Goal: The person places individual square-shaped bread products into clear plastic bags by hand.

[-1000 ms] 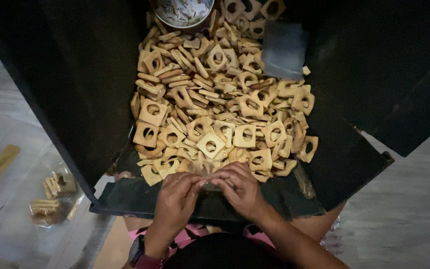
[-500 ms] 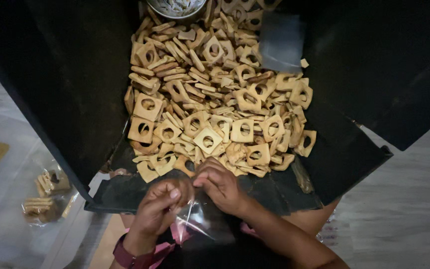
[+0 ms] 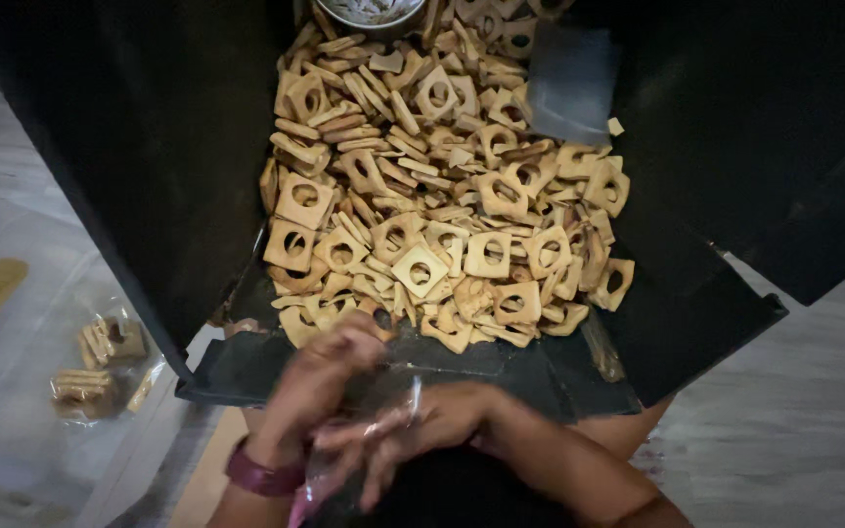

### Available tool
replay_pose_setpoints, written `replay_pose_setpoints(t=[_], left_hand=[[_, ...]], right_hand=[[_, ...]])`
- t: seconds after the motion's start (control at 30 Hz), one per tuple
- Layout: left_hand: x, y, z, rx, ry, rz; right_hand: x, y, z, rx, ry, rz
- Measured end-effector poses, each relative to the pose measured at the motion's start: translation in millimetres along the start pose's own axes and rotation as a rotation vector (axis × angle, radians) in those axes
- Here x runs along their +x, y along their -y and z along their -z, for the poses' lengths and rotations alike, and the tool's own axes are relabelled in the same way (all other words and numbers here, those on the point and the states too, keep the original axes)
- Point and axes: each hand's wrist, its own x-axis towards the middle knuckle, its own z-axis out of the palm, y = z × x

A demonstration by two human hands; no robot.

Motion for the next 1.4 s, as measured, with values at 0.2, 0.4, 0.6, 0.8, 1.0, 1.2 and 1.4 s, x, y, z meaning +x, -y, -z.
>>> replay_pose_setpoints(t=[0.2,0.4,0.6,0.8,1.0,1.2,1.4], left_hand=[[-6,-27,-6,-0.424,-0.094,0.090],[0,-24,-1,-0.309,-0.473,0.136],[-18,-46,23,-0.214,-0.544,-0.146],[-27,-69,13,-0.262,-0.547,-0.246],[-25,-78,11,-0.372,-0.520,-0.215],[-13,-77,-1,-0.343,-0.545,-0.122],[-25,-71,5,-0.402,-0.526,-0.147]], right_hand=[[21,33,-14,-0.827,-0.818,-0.155],[30,43,-3,-1.420,-0.448,-0.226],[21,54,130,-1.402,-0.946,-0.098],[18,47,174,-1.740,-0.933,-0.351],[24,84,161,-1.222,-0.913,-0.558],[96,63,199,-1.316,-0.663,-0.612],[101,59,215,-1.358,-0.521,-0.796]])
